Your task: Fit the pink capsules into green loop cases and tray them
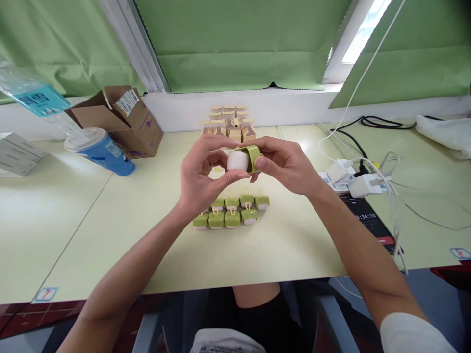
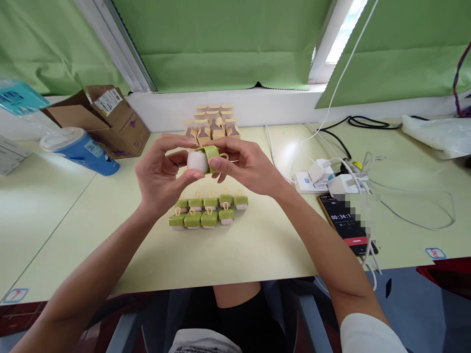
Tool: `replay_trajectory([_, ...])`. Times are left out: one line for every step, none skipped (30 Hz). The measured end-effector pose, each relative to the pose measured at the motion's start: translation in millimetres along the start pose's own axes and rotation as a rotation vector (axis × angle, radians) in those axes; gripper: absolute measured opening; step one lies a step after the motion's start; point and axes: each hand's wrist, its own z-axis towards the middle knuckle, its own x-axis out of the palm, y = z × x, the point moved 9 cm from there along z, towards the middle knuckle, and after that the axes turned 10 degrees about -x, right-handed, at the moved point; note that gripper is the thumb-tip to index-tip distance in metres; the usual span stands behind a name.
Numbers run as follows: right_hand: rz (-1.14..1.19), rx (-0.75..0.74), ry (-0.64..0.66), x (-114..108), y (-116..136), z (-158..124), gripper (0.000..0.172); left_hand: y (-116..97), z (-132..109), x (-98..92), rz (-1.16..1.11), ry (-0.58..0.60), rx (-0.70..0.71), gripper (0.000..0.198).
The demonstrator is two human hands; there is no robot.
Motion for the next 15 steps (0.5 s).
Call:
replay_trajectory([-0.010,0.006,-0.005,0.0,-0.4,-0.4,0.051,0.1,-0.1,0.3,0.012,0.001,-0.001,0.045])
replay_trajectory([-0.019,0.010,-0.011,-0.1,-0.9,-0.7,0.053,0.5,-0.2,1.1,0.028,0.005,-0.006,0.044])
replay_trajectory([-0.027,0.012,-0.016,0.0,-1.5,-1.1,0.054,0.9,-0.2,2.2,0.047,0.014,-0.012,0.043])
replay_trajectory([-0.030,0.014,-0.021,0.2,-2.3,-1.4,0.055,1.1,-0.4,3.2,0.066,0.021,-0.015,0.041])
replay_trajectory([-0.030,0.019,-0.024,0.8,-3.5,-1.8,0.057,0.9,-0.6,4.0,0.083,0.028,-0.016,0.040])
replay_trajectory([-0.027,0.025,-0.022,1.8,-5.0,-2.2,0.058,0.4,-1.0,4.4,0.097,0.032,-0.012,0.037])
replay_trajectory([-0.022,0.034,-0.016,3.2,-6.7,-2.7,0.059,-0.5,-1.4,4.2,0.105,0.028,-0.004,0.035])
replay_trajectory([-0.020,0.045,-0.006,5.0,-8.6,-3.2,0.059,-1.3,-2.0,3.5,0.109,0.020,0.004,0.034])
replay_trajectory([-0.027,0.056,0.004,6.6,-10.1,-3.7,0.058,-1.8,-2.5,2.7,0.108,0.010,0.010,0.033])
replay_trajectory([-0.047,0.060,0.011,7.6,-10.9,-4.1,0.057,-1.8,-2.9,2.0,0.103,-0.001,0.010,0.032])
replay_trajectory([-0.080,0.056,0.014,8.3,-10.8,-4.3,0.056,-0.9,-3.3,1.5,0.098,-0.012,0.002,0.031])
replay_trajectory([-0.125,0.042,0.010,8.3,-9.6,-4.4,0.055,0.5,-3.5,1.0,0.092,-0.024,-0.013,0.031])
replay_trajectory([-0.180,0.020,0.000,7.7,-7.3,-4.4,0.054,1.8,-3.6,0.7,0.084,-0.037,-0.026,0.030])
replay_trajectory([-0.239,-0.010,-0.014,7.0,-4.1,-4.4,0.054,2.9,-3.6,0.2,0.073,-0.051,-0.034,0.029])
replay_trajectory([-0.297,-0.043,-0.028,6.4,-0.4,-4.5,0.055,3.6,-3.4,-0.4,0.058,-0.064,-0.039,0.028])
